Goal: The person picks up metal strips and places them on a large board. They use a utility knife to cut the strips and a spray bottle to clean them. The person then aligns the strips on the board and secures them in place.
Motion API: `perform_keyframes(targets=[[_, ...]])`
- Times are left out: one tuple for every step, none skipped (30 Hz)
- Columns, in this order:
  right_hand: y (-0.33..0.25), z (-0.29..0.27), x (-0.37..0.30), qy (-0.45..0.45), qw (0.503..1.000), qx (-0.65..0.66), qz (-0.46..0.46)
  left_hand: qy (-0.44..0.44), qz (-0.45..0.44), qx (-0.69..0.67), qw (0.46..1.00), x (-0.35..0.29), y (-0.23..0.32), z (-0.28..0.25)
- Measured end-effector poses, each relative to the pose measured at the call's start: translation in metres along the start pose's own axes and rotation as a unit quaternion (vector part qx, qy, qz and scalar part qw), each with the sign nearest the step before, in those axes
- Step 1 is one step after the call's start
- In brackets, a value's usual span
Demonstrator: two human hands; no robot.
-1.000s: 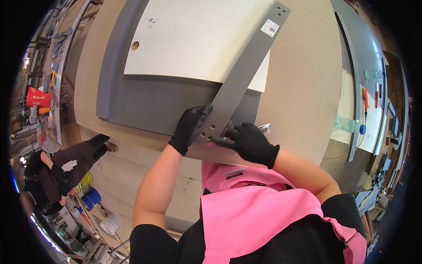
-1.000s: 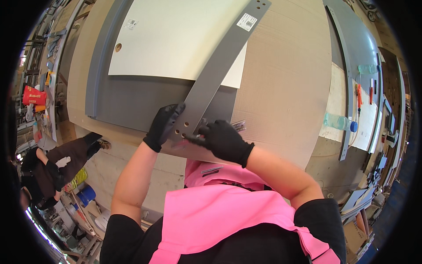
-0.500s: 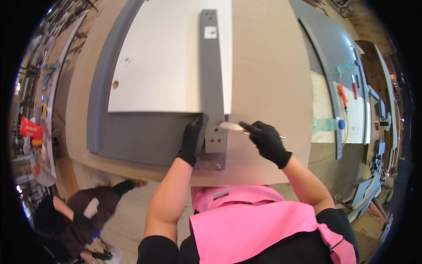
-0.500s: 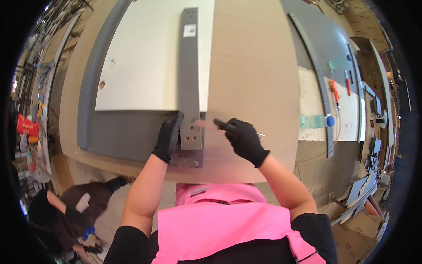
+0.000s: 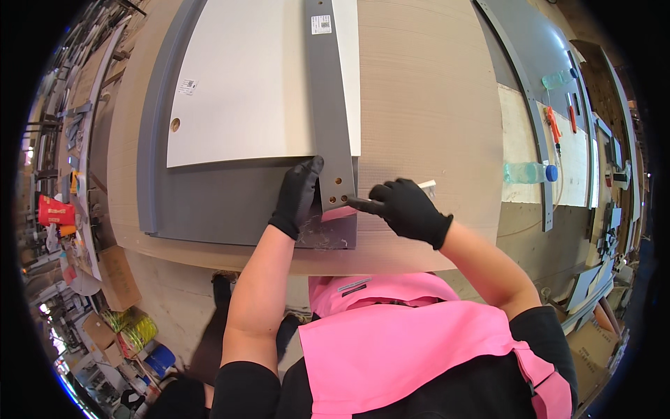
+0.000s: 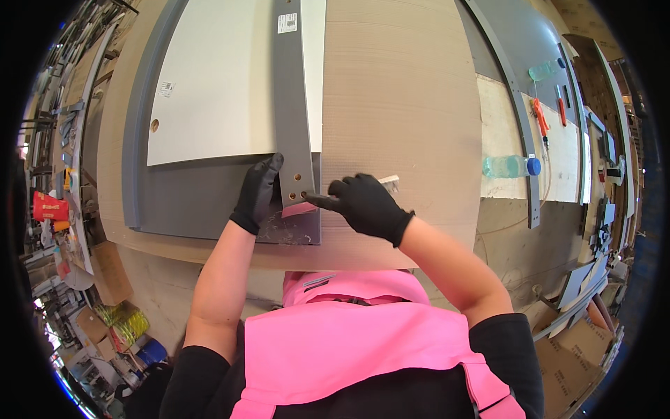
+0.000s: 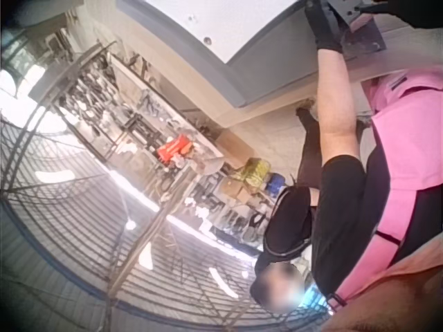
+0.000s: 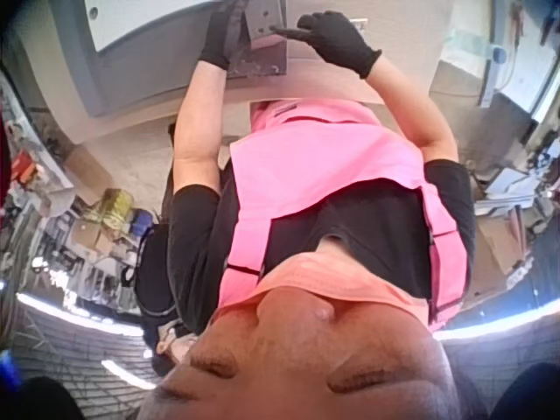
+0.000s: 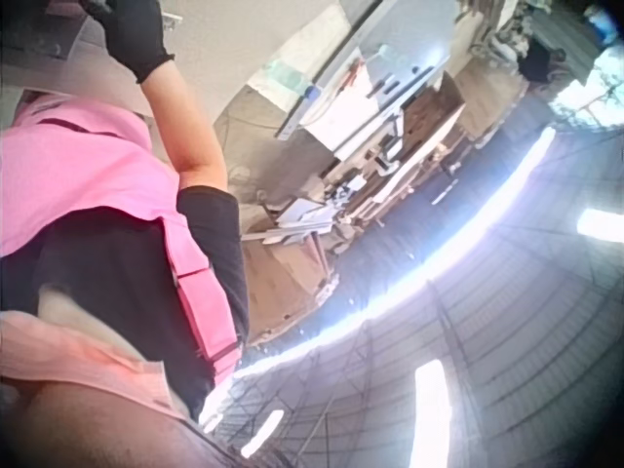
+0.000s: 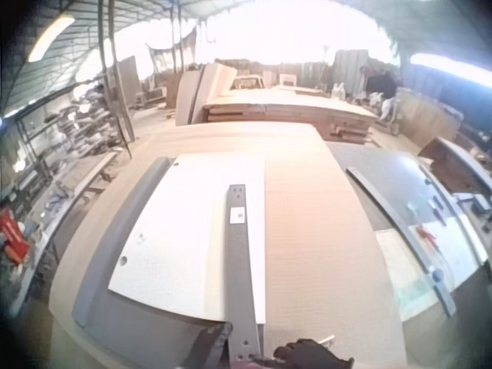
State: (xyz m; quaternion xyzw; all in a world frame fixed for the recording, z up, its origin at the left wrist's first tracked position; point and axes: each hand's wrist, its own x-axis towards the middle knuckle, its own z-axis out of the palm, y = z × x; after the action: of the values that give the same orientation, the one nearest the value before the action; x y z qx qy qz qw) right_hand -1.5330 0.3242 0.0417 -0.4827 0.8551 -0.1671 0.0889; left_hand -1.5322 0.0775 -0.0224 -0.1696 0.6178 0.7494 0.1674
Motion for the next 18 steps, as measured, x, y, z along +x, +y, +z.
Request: perform_keyframes(targets=[[-0.003,0.002,-0.004,-0.005,0.999,0.011,0.036,0.003,0.005,-0.005,1.000,0.000,0.000,0.000],[-0.006,0.005,-0.009,-0.067,0.994,0.021,0.079,0.005,0.010,-0.011,1.000,-0.001,0.000,0.000],[-0.008,0.009,-0.015,-0.007,0.996,0.046,0.081,0.001,0.008,-0.001,1.000,-0.002,0.001,0.001],[-0.010,0.013,-0.020,0.011,0.993,0.069,0.094,0.006,0.010,0.005,1.000,-0.003,0.002,0.001],[-0.013,0.017,-0.025,0.014,0.990,0.086,0.110,0.007,0.008,0.026,1.000,-0.004,0.003,0.001],[-0.016,0.021,-0.030,-0.010,0.992,0.068,0.102,0.009,0.015,0.044,0.999,-0.005,0.004,0.001],[-0.020,0.024,-0.034,-0.047,0.993,0.045,0.099,0.014,0.020,0.055,0.998,-0.005,0.005,0.001],[-0.025,0.025,-0.039,-0.046,0.995,0.014,0.084,0.020,0.032,0.062,0.997,-0.005,0.006,0.002],[-0.033,0.026,-0.042,-0.069,0.995,0.044,0.065,0.012,0.056,0.068,0.996,-0.004,0.007,0.002],[-0.039,0.025,-0.046,-0.070,0.989,0.102,0.086,0.019,0.026,0.078,0.996,-0.003,0.008,0.003],[-0.046,0.023,-0.050,-0.007,0.978,0.155,0.137,0.016,0.009,0.085,0.996,-0.002,0.009,0.004],[-0.052,0.021,-0.052,-0.015,0.956,0.211,0.204,0.018,0.010,0.086,0.996,-0.002,0.012,0.004],[-0.057,0.019,-0.054,0.055,0.945,0.219,0.237,0.009,-0.003,0.110,0.994,-0.002,0.016,0.003],[-0.062,0.017,-0.054,0.063,0.918,0.238,0.310,0.002,0.005,0.129,0.992,-0.002,0.022,0.002],[-0.065,0.018,-0.051,0.153,0.916,0.224,0.297,-0.014,-0.012,0.161,0.987,-0.001,0.030,0.001],[-0.068,0.018,-0.049,0.153,0.915,0.211,0.307,-0.026,0.005,0.280,0.960,0.000,0.042,-0.003],[-0.071,0.020,-0.045,0.147,0.911,0.209,0.323,-0.044,-0.007,0.402,0.914,0.000,0.055,-0.008],[-0.075,0.023,-0.042,0.143,0.908,0.210,0.333,-0.058,-0.017,0.517,0.854,0.001,0.069,-0.013]])
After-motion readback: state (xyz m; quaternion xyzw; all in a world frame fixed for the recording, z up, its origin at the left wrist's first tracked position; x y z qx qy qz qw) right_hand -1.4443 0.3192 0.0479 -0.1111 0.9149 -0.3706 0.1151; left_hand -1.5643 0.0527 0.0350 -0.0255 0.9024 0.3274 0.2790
